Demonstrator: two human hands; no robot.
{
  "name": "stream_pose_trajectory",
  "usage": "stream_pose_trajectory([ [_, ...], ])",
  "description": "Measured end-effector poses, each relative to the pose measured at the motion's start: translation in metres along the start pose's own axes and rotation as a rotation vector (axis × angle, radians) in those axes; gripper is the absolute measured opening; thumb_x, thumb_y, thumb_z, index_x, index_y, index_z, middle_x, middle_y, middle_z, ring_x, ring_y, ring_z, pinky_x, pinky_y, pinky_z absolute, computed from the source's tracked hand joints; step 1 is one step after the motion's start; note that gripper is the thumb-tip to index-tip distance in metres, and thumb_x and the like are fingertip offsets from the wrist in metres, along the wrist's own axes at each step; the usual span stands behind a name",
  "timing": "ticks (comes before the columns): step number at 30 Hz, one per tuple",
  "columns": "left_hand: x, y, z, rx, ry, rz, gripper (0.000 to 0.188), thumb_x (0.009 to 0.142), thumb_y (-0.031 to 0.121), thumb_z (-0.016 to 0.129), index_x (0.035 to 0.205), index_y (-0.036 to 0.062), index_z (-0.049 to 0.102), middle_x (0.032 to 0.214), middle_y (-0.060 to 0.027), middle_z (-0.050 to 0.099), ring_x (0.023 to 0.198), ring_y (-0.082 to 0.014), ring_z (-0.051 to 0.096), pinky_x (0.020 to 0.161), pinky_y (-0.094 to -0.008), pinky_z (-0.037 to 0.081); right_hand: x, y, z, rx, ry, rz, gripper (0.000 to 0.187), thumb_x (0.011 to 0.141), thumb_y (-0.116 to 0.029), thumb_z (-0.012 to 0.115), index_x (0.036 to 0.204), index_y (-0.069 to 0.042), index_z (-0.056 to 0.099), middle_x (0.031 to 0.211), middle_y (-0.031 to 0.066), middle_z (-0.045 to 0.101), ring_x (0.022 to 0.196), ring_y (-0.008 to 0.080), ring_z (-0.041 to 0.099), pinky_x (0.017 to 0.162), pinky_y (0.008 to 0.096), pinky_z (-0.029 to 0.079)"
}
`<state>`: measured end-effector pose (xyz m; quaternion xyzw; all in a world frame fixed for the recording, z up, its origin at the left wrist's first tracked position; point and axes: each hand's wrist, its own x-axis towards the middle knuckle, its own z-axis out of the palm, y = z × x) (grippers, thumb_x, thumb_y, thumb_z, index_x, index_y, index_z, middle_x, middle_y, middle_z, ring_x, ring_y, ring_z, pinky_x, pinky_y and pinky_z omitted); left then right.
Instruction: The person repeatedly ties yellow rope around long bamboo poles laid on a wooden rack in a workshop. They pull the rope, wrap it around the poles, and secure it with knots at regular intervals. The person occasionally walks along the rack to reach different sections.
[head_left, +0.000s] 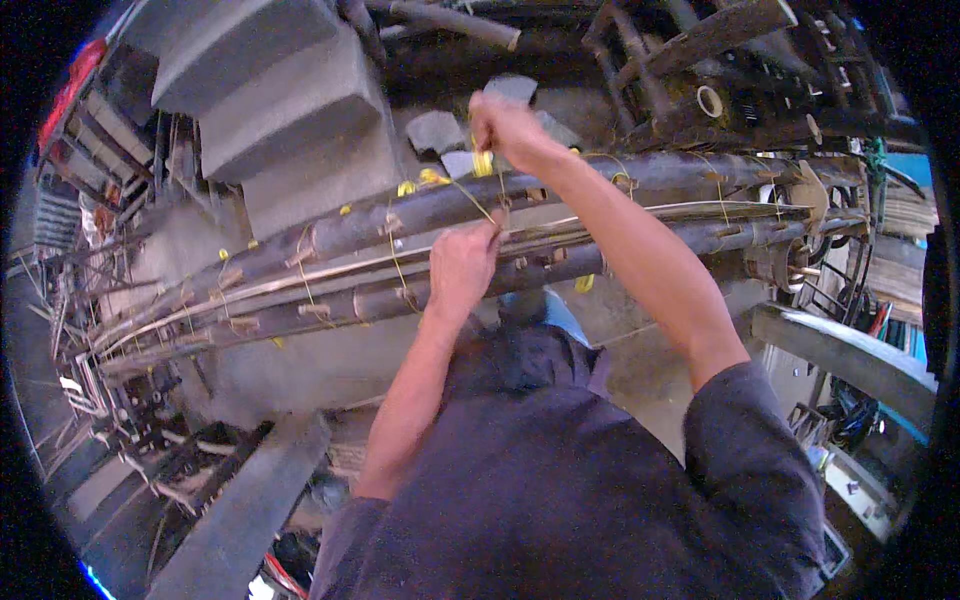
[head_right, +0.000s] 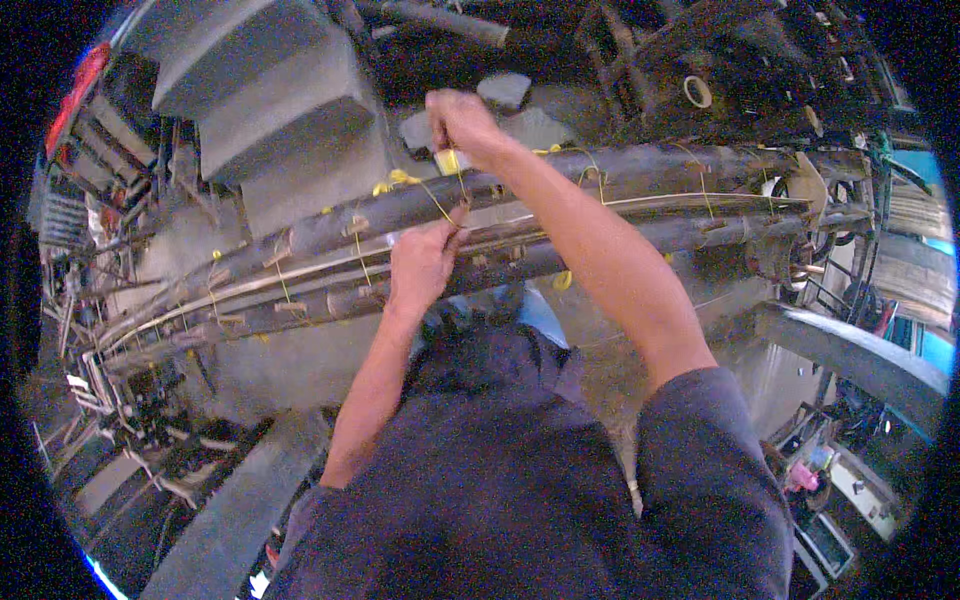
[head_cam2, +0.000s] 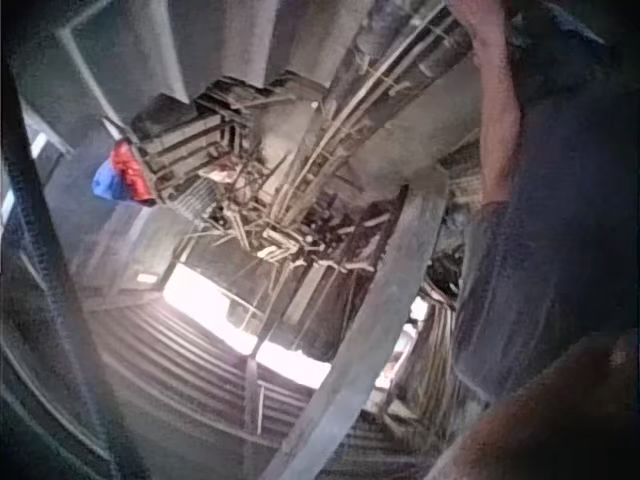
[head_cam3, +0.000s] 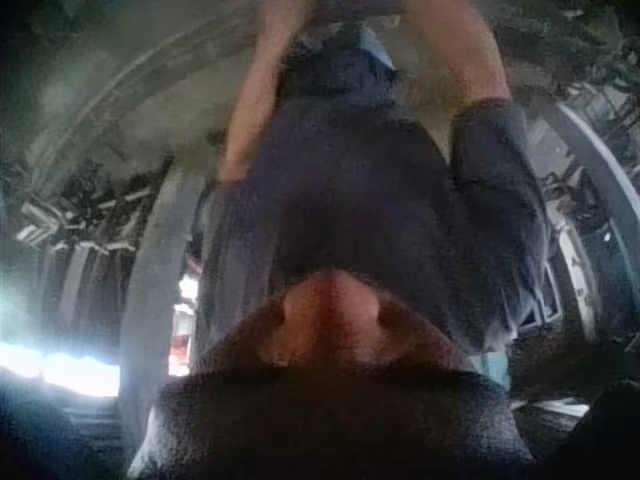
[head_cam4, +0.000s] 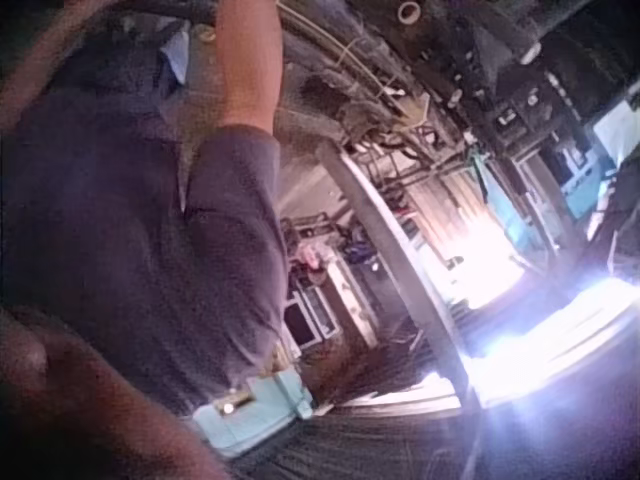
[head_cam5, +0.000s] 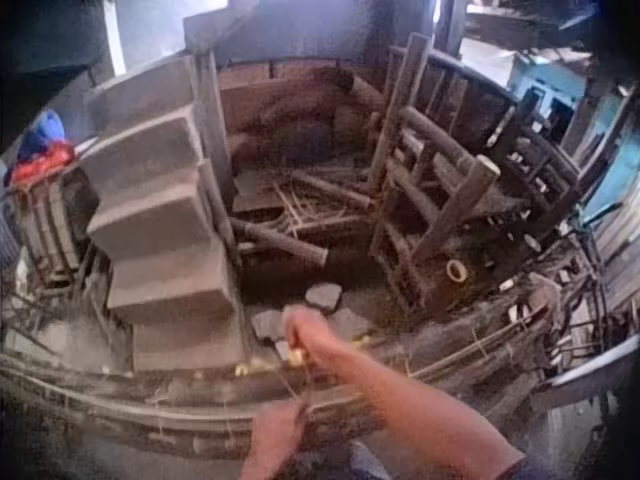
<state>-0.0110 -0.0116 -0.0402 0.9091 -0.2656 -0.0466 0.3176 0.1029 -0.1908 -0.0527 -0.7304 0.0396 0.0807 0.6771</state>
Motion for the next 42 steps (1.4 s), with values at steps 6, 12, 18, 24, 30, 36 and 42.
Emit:
stream_pose_trajectory([
  [6,-0.004,0.000,-0.010,-0.160,-0.132,-0.123,0.031,0.093,0.029,0.057,0.109,0.0049,0.067,0.084,-0.0118,0.069,0.080,-0.0246,0.066,0.074,-0.0385,0.050,-0.211,0.015,0.077,-0.513,-0.479,-0.147,0.014,0.083,-0.016,0.057,0.082,-0.004,0.063,0.078,0.0199,0.067,0.073,0.0347,0.068,0.065,0.0493,0.054],
  [12,0.105,0.019,-0.033,-0.520,-0.221,-0.300,0.032,0.096,0.025,0.048,0.090,-0.0015,0.063,0.069,-0.0028,0.058,0.065,-0.0135,0.051,0.061,-0.0319,0.043,-0.221,0.050,0.100,-0.681,-0.431,-0.175,0.020,0.085,-0.024,0.057,0.078,-0.006,0.062,0.070,0.0128,0.065,0.067,0.0326,0.067,0.060,0.0464,0.054],
  [18,0.136,-0.061,0.014,-0.431,-0.375,-0.352,0.038,0.092,0.037,0.052,0.102,0.0030,0.064,0.078,-0.0111,0.064,0.074,-0.0227,0.061,0.069,-0.0375,0.047,-0.220,0.056,0.098,-0.809,-0.432,-0.300,0.017,0.079,-0.017,0.062,0.093,-0.006,0.060,0.095,0.0131,0.065,0.077,0.0297,0.065,0.067,0.0397,0.054],
  [24,0.092,-0.156,-0.122,-0.069,-0.136,-0.081,0.035,0.091,0.040,0.055,0.108,0.0102,0.065,0.100,-0.0141,0.069,0.096,-0.0318,0.065,0.083,-0.0411,0.050,-0.261,0.002,0.159,0.430,-0.243,0.349,0.047,0.086,-0.008,0.060,0.131,-0.007,0.046,0.109,0.0090,0.058,0.079,0.0231,0.062,0.077,0.0336,0.052],
  [30,-0.017,-0.138,-0.135,-0.206,-0.192,0.040,0.031,0.090,0.033,0.058,0.105,0.0068,0.066,0.099,-0.0162,0.069,0.093,-0.0347,0.065,0.082,-0.0435,0.050,-0.205,-0.031,0.198,-0.386,0.069,0.159,0.013,0.091,-0.013,0.059,0.090,-0.002,0.066,0.078,0.0063,0.060,0.072,0.0210,0.063,0.067,0.0334,0.052],
  [36,-0.062,-0.142,-0.081,0.046,0.148,0.189,0.016,0.084,0.024,0.064,0.085,0.0087,0.068,0.075,-0.0131,0.065,0.071,-0.0303,0.064,0.065,-0.0415,0.048,-0.060,-0.165,0.213,-1.119,-0.538,-0.540,0.015,0.078,-0.013,0.063,0.091,-0.004,0.065,0.088,0.0107,0.059,0.087,0.0293,0.060,0.074,0.0408,0.051],
  [42,-0.052,-0.127,-0.082,-0.023,0.052,0.139,0.019,0.086,0.026,0.062,0.081,0.0086,0.068,0.078,-0.0148,0.067,0.071,-0.0331,0.064,0.065,-0.0456,0.048,0.026,-0.035,0.167,-1.208,-0.076,0.146,0.034,0.095,-0.027,0.046,0.108,-0.003,0.067,0.100,0.0179,0.068,0.097,0.0363,0.064,0.082,0.0422,0.051],
])
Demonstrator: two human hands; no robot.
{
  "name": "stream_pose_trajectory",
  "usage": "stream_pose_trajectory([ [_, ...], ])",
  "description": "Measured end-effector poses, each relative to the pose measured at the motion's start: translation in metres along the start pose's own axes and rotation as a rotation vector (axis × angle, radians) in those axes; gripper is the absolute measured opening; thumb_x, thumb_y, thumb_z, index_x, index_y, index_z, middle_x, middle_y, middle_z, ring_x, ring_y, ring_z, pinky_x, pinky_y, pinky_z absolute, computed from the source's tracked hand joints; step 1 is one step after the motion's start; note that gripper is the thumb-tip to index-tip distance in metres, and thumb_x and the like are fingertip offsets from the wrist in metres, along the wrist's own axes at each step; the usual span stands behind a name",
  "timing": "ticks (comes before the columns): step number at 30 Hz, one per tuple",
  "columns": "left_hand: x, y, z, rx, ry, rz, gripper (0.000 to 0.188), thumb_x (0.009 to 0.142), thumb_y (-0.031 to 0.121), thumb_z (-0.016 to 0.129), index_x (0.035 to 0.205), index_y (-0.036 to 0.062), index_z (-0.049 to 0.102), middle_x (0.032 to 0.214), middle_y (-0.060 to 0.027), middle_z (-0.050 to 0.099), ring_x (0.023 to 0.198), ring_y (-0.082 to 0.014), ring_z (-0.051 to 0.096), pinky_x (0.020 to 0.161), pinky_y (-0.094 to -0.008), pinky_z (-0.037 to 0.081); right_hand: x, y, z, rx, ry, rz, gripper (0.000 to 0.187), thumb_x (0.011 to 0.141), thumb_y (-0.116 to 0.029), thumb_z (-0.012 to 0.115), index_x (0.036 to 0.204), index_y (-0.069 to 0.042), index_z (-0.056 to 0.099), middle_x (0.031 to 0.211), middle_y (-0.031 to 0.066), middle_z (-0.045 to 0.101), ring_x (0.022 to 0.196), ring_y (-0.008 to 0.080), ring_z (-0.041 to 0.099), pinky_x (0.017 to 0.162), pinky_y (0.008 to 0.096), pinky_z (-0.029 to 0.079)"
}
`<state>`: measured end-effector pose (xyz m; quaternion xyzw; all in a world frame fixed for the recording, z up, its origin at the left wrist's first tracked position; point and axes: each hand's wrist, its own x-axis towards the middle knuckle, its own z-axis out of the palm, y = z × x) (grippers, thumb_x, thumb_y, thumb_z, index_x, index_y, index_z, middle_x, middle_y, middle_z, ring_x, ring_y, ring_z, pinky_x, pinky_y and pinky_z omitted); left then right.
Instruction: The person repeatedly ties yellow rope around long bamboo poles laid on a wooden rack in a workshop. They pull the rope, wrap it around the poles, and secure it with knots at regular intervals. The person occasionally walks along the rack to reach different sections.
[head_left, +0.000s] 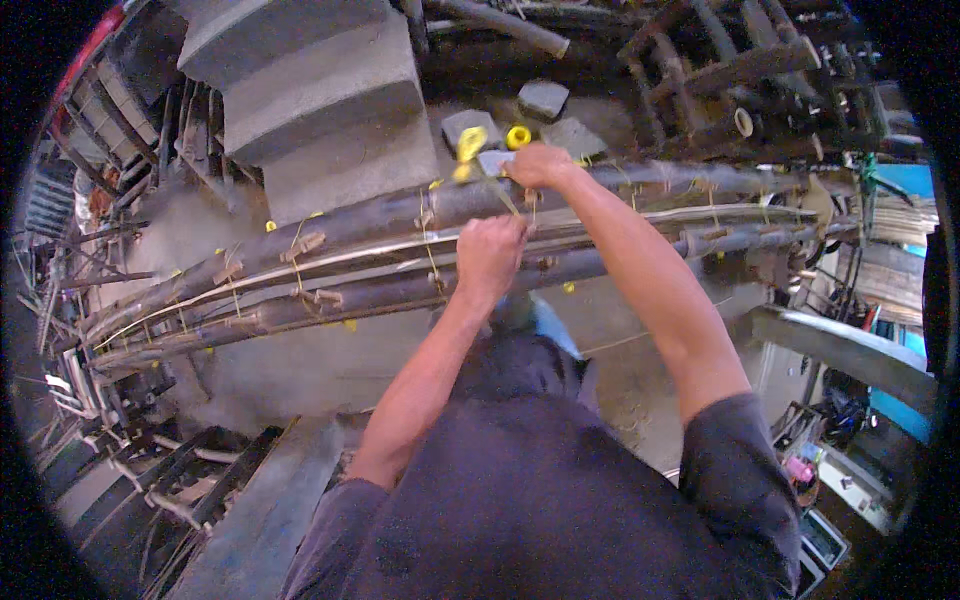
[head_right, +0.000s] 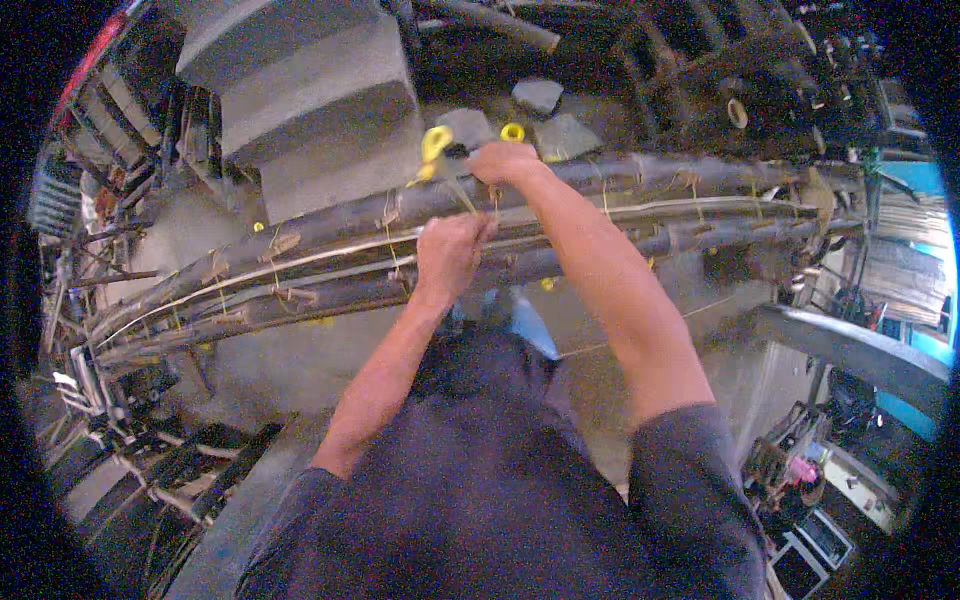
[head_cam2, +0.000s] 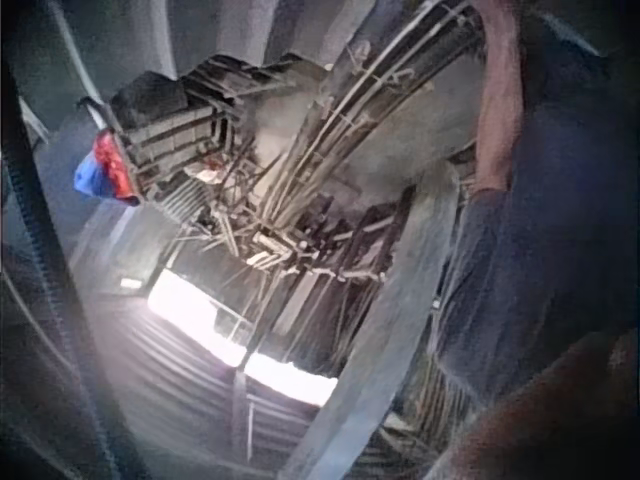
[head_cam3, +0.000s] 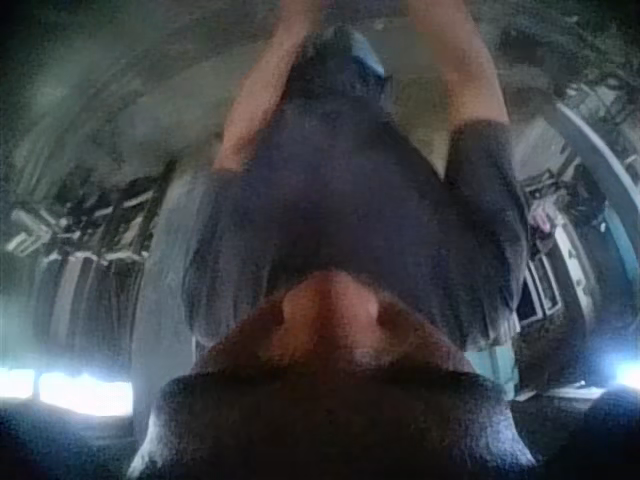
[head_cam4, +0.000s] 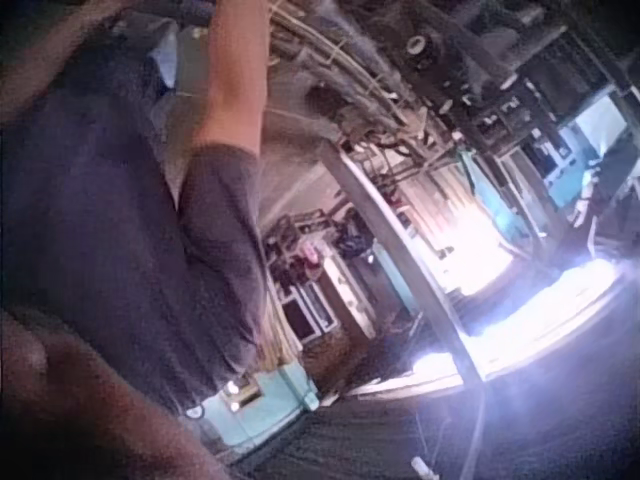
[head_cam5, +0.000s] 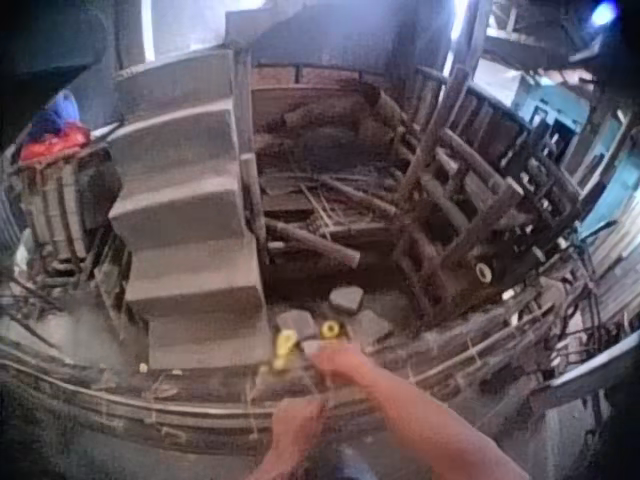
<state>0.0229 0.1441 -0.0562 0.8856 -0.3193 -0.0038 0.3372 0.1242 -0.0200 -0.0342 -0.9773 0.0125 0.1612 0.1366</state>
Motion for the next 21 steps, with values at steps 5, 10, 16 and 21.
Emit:
stream_pose_trajectory([
  [5,-0.017,-0.008,-0.015,0.079,-0.048,-0.085,0.018,0.086,0.026,0.062,0.084,0.0091,0.067,0.080,-0.0098,0.067,0.075,-0.0289,0.065,0.066,-0.0419,0.047,-0.088,-0.015,-0.023,0.353,0.123,-0.218,0.013,0.084,-0.014,0.060,0.092,-0.008,0.066,0.078,0.0139,0.065,0.070,0.0320,0.063,0.067,0.0416,0.050],
  [10,0.000,0.007,-0.018,-0.120,-0.163,-0.191,0.026,0.096,0.026,0.052,0.102,0.0066,0.069,0.097,-0.0093,0.071,0.089,-0.0204,0.068,0.076,-0.0359,0.051,-0.185,-0.034,0.105,0.230,-0.256,-0.585,0.018,0.082,-0.023,0.059,0.079,-0.007,0.065,0.077,0.0129,0.066,0.075,0.0326,0.066,0.069,0.0431,0.054],
  [16,0.111,0.037,-0.057,-0.759,-0.112,-0.501,0.041,0.100,0.035,0.047,0.080,0.0014,0.060,0.067,-0.0012,0.056,0.065,-0.0098,0.052,0.062,-0.0274,0.045,-0.198,-0.008,0.051,0.682,0.332,-0.645,0.014,0.071,-0.014,0.067,0.083,-0.008,0.061,0.090,0.0068,0.062,0.087,0.0273,0.059,0.075,0.0382,0.051],
  [21,0.139,-0.057,0.039,-0.505,-0.290,-0.559,0.045,0.099,0.039,0.043,0.076,0.0017,0.056,0.063,-0.0070,0.051,0.060,-0.0181,0.048,0.058,-0.0353,0.041,-0.125,0.021,0.052,0.222,0.497,-0.448,0.027,0.064,-0.002,0.072,0.090,-0.008,0.065,0.095,0.0086,0.065,0.094,0.0276,0.063,0.079,0.0377,0.052],
])
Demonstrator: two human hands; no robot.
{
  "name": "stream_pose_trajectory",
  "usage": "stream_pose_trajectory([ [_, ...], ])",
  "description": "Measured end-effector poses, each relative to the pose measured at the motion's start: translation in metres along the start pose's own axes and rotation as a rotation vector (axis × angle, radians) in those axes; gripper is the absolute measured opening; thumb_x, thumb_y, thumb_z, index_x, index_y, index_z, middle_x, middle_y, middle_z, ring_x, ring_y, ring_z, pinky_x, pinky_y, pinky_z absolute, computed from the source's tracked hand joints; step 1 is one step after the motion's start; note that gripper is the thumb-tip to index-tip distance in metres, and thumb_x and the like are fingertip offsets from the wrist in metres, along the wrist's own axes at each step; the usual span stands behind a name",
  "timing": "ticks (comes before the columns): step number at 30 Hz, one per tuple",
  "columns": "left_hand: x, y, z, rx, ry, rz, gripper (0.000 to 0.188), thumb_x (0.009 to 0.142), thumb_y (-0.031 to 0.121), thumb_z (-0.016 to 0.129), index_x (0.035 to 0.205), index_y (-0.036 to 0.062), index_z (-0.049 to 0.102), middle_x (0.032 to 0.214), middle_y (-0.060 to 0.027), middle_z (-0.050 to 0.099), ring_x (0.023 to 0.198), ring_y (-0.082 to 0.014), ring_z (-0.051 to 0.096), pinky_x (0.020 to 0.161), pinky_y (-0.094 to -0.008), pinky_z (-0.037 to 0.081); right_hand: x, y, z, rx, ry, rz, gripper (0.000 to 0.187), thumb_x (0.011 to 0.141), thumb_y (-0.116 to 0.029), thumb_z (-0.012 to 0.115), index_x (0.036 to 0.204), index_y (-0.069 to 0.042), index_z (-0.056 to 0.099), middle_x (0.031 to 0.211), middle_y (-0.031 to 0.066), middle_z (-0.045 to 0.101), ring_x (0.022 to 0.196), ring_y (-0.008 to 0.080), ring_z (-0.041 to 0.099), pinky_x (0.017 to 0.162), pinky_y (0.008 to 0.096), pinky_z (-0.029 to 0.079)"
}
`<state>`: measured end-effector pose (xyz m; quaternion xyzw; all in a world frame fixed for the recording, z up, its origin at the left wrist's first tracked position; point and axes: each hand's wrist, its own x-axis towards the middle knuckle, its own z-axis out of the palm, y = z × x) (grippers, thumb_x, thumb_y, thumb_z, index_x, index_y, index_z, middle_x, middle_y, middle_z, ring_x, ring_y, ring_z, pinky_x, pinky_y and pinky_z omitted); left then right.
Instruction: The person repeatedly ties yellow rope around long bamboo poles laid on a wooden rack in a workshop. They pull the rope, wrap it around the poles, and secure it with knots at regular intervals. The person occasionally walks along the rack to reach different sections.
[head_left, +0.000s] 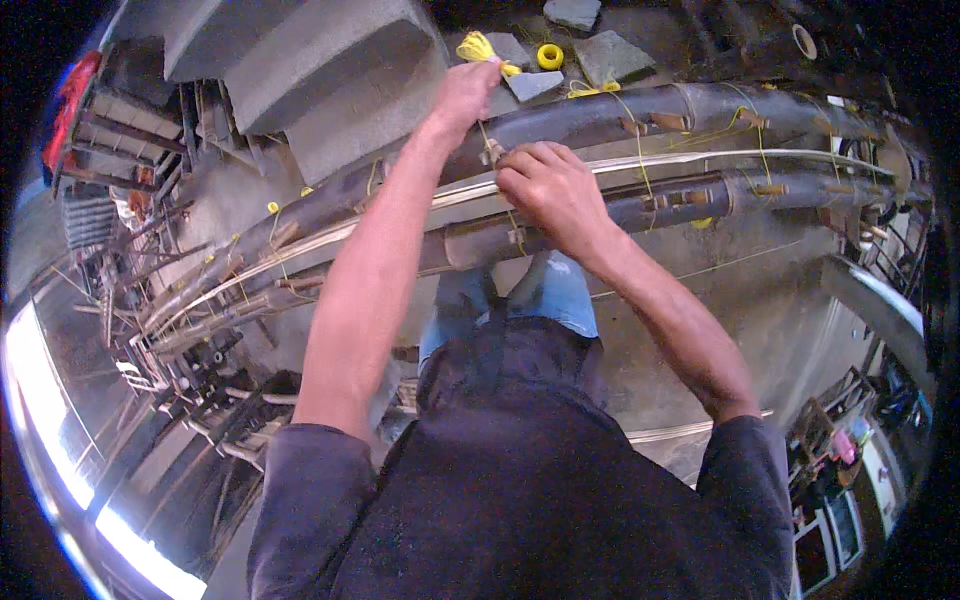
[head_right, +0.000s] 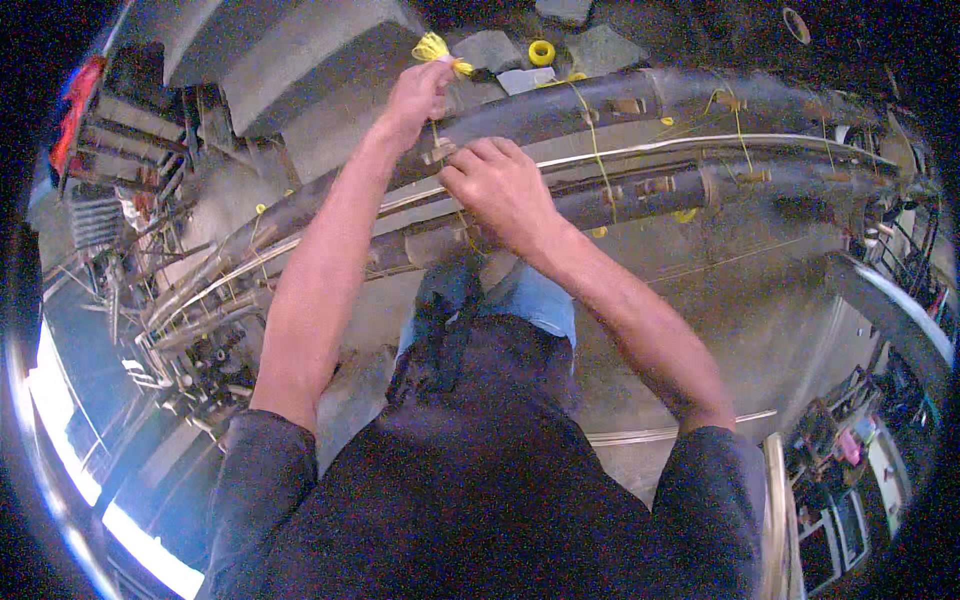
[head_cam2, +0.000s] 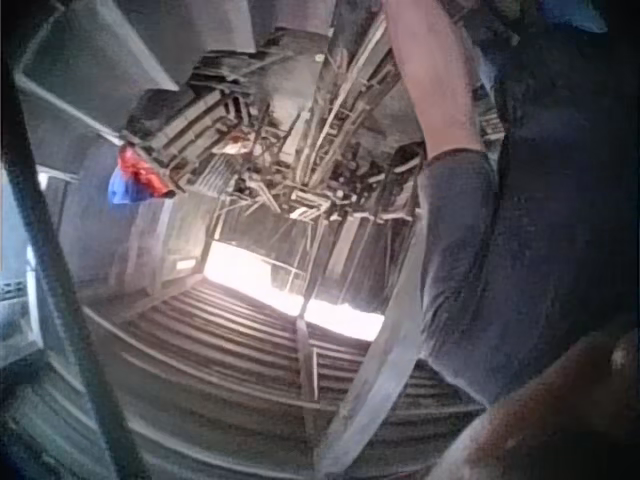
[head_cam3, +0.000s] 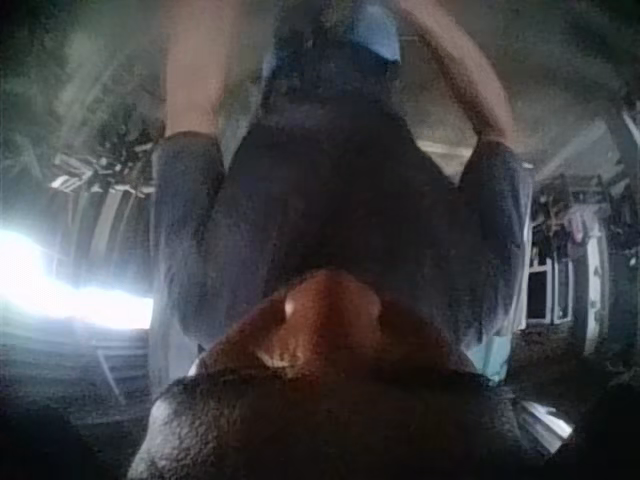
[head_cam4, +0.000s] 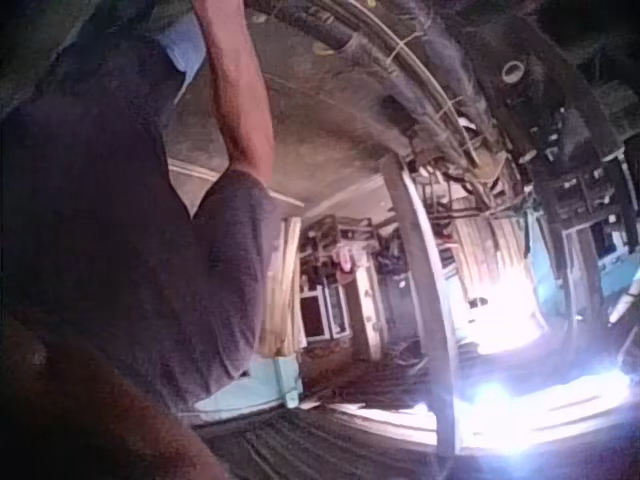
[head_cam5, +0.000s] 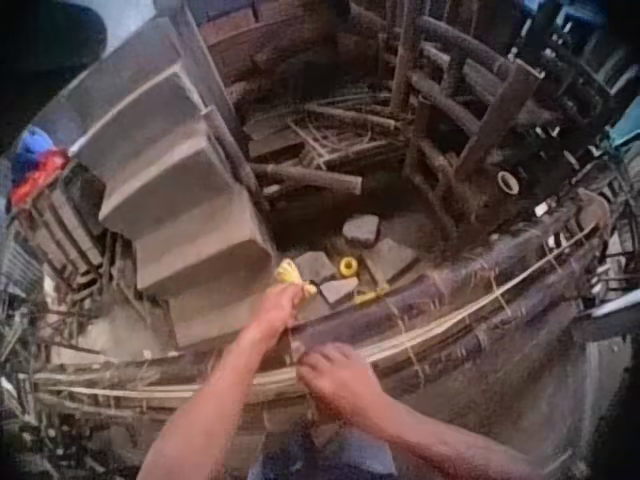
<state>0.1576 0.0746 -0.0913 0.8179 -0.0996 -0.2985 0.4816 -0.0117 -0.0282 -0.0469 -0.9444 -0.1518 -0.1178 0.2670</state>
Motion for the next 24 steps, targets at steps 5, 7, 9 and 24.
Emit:
stream_pose_trajectory([
  [5,-0.020,-0.015,-0.069,0.670,-0.137,0.531,0.031,0.093,0.033,0.052,0.094,0.0071,0.069,0.089,-0.0151,0.064,0.084,-0.0291,0.061,0.081,-0.0406,0.049,-0.060,-0.041,-0.072,-0.015,0.349,0.379,0.012,0.079,0.001,0.069,0.090,-0.005,0.069,0.096,0.0096,0.070,0.090,0.0240,0.067,0.083,0.0331,0.052],
  [7,-0.034,-0.022,-0.103,0.668,-0.400,0.795,0.024,0.090,0.029,0.056,0.100,0.0135,0.072,0.103,-0.0133,0.065,0.097,-0.0305,0.061,0.091,-0.0411,0.048,-0.107,-0.055,-0.076,-0.078,0.329,0.699,0.008,0.080,-0.005,0.071,0.087,-0.007,0.068,0.087,0.0104,0.068,0.084,0.0249,0.066,0.075,0.0349,0.053],
  [9,-0.071,-0.013,-0.110,0.825,-0.519,0.852,0.016,0.086,0.023,0.059,0.092,0.0161,0.072,0.110,-0.0058,0.063,0.104,-0.0274,0.057,0.091,-0.0398,0.047,-0.153,-0.077,-0.062,-0.063,0.214,0.975,0.011,0.080,-0.006,0.072,0.089,-0.003,0.066,0.086,0.0127,0.067,0.081,0.0261,0.066,0.073,0.0348,0.052],
  [24,-0.174,-0.066,-0.199,0.256,0.144,0.485,0.032,0.092,0.036,0.055,0.097,0.0064,0.068,0.093,-0.0143,0.065,0.087,-0.0303,0.064,0.077,-0.0399,0.049,0.006,-0.165,0.071,-0.142,0.170,0.584,0.014,0.084,-0.022,0.068,0.091,-0.010,0.068,0.093,0.0113,0.061,0.089,0.0320,0.060,0.074,0.0407,0.049],
])
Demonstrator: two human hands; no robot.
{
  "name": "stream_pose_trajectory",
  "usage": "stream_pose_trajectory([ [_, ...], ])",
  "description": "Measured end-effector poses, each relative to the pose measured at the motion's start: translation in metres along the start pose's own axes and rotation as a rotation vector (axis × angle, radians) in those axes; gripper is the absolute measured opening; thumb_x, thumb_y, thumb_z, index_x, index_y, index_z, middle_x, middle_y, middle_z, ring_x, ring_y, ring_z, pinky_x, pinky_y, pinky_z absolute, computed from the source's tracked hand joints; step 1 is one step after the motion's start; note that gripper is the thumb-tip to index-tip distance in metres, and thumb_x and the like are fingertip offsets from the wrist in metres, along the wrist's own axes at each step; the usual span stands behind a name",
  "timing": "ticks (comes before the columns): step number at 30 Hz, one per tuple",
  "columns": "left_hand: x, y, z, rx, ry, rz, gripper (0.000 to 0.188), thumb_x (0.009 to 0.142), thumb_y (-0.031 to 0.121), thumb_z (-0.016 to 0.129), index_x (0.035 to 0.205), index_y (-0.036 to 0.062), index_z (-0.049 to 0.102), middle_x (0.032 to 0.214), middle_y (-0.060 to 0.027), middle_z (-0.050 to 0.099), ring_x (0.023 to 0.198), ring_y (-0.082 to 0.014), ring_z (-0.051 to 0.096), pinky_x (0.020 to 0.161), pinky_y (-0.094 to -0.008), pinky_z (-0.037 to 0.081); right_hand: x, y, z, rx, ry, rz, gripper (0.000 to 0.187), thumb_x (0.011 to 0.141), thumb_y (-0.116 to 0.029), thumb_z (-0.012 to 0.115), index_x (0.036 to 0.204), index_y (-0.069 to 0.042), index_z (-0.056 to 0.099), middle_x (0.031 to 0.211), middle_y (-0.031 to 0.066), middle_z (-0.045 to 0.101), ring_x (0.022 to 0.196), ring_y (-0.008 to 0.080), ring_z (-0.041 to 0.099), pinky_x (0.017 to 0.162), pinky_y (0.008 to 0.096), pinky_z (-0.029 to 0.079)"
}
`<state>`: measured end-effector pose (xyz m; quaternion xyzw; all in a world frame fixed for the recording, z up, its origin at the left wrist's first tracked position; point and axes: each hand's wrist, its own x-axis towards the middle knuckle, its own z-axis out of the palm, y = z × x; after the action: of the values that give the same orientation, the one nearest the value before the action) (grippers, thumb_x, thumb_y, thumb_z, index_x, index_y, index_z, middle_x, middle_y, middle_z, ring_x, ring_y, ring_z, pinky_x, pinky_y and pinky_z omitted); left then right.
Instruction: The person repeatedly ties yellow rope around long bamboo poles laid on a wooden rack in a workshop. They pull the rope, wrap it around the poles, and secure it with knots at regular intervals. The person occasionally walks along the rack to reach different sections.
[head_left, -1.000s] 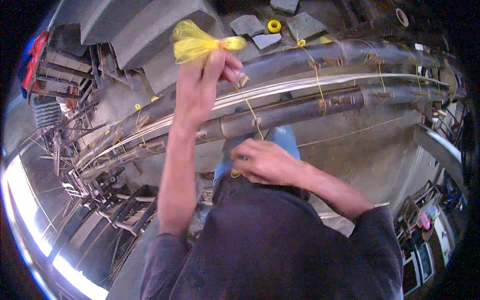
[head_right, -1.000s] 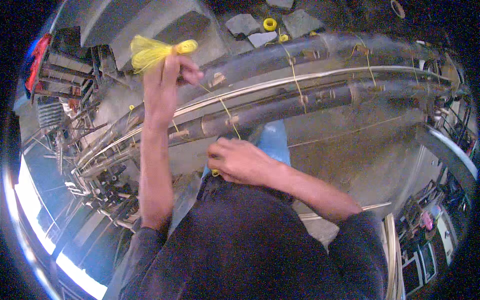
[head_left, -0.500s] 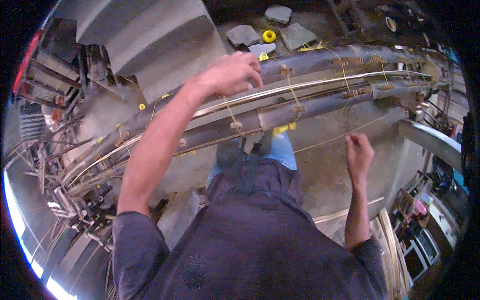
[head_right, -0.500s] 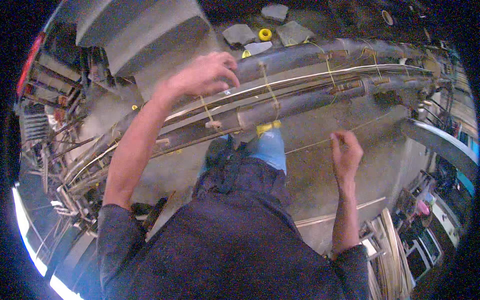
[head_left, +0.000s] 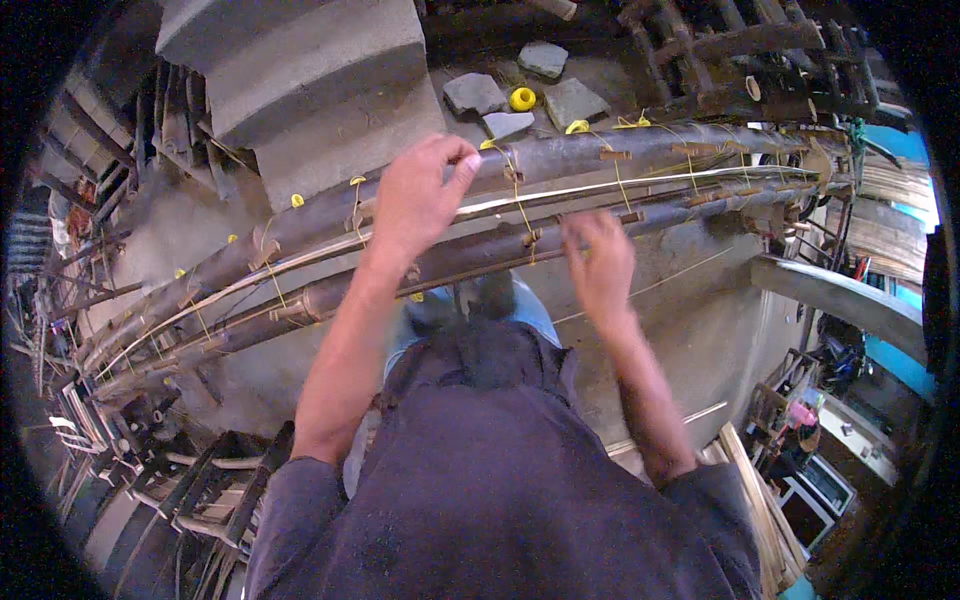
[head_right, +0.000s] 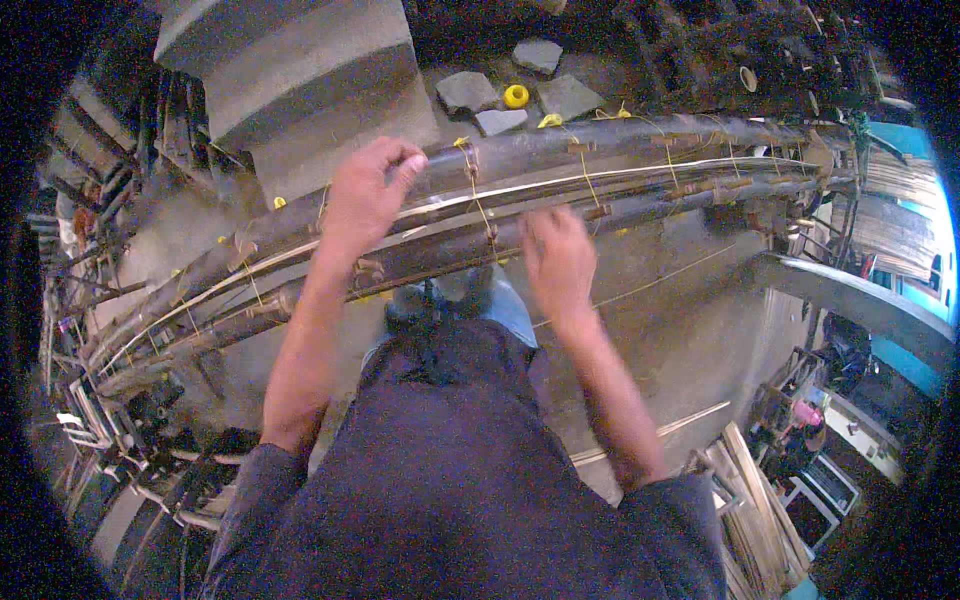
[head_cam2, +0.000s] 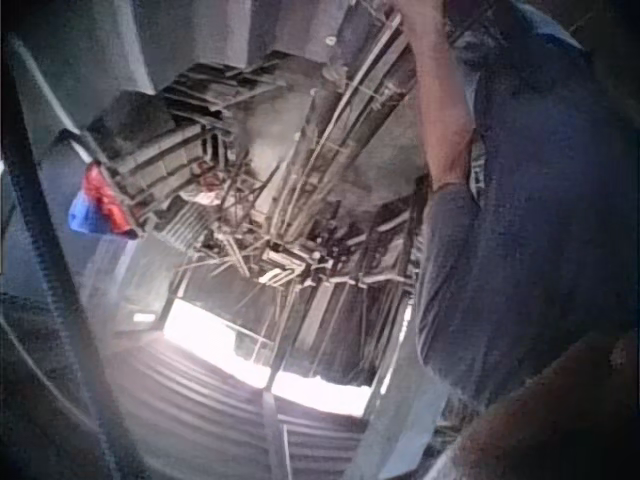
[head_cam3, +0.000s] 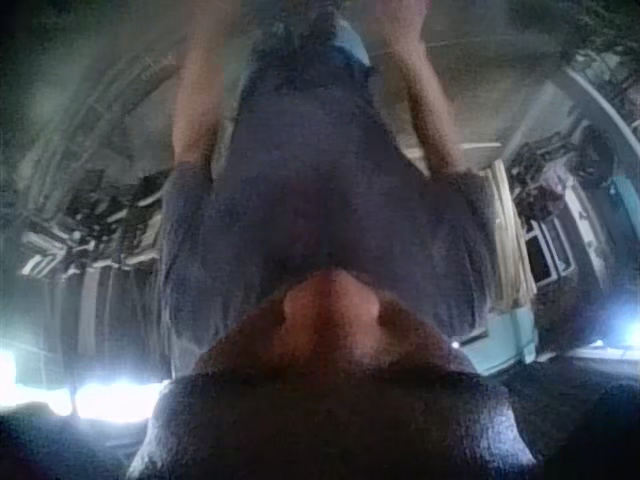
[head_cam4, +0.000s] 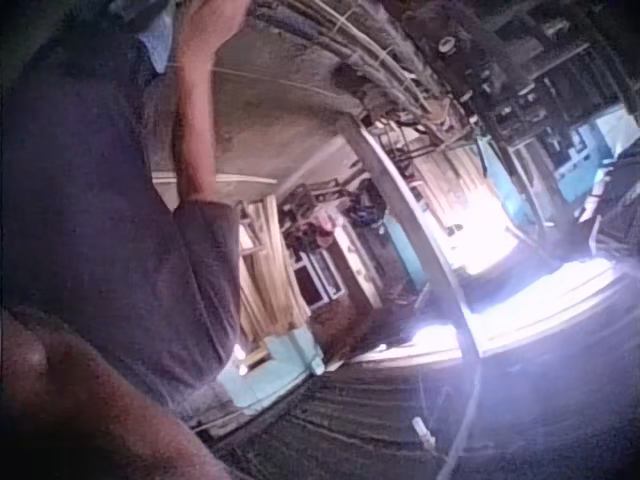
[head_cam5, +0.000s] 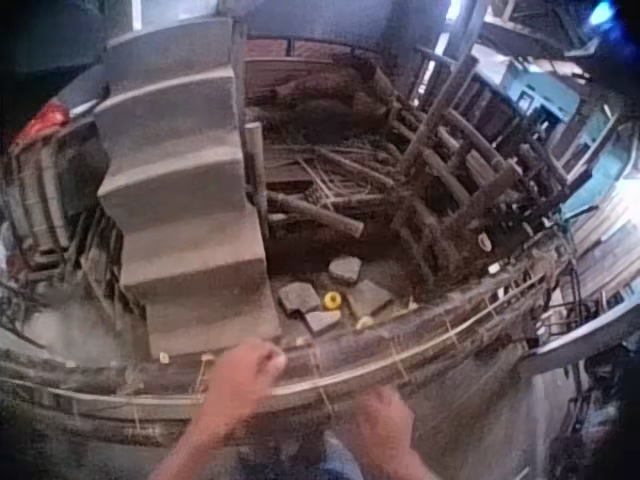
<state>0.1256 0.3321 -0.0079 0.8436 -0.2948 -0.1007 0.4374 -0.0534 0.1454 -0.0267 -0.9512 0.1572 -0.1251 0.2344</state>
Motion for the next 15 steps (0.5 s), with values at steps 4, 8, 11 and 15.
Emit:
stream_pose_trajectory([
  [4,-0.014,0.010,0.038,0.068,-0.139,-0.123,0.029,0.090,0.034,0.057,0.097,0.0079,0.069,0.095,-0.0134,0.064,0.090,-0.0341,0.062,0.079,-0.0444,0.050,0.109,0.030,-0.003,-0.230,-0.625,-0.063,0.025,0.087,-0.029,0.063,0.083,-0.004,0.067,0.080,0.0151,0.065,0.076,0.0362,0.062,0.068,0.0450,0.049],
  [8,-0.016,0.007,0.036,0.202,-0.101,-0.147,0.023,0.089,0.031,0.061,0.091,0.0096,0.068,0.095,-0.0122,0.063,0.093,-0.0334,0.061,0.080,-0.0444,0.049,0.131,0.025,-0.048,-0.166,-0.480,-0.224,0.027,0.085,-0.030,0.066,0.083,-0.003,0.067,0.076,0.0154,0.066,0.071,0.0346,0.063,0.066,0.0444,0.049],
  [11,-0.023,0.006,0.001,0.277,0.122,-0.274,0.020,0.089,0.029,0.062,0.088,0.0091,0.065,0.095,-0.0113,0.064,0.092,-0.0318,0.062,0.080,-0.0430,0.048,0.042,0.022,-0.093,0.158,-0.532,0.124,0.019,0.084,-0.021,0.070,0.080,-0.002,0.066,0.073,0.0085,0.064,0.069,0.0194,0.062,0.062,0.0349,0.047],
  [15,-0.017,-0.014,-0.052,0.328,0.393,-0.231,0.023,0.092,0.029,0.057,0.097,0.0082,0.066,0.096,-0.0116,0.065,0.092,-0.0307,0.063,0.080,-0.0395,0.048,-0.065,0.012,-0.018,0.994,-0.755,0.844,0.018,0.089,-0.021,0.067,0.086,-0.004,0.068,0.082,0.0026,0.062,0.070,0.0142,0.057,0.064,0.0308,0.046],
])
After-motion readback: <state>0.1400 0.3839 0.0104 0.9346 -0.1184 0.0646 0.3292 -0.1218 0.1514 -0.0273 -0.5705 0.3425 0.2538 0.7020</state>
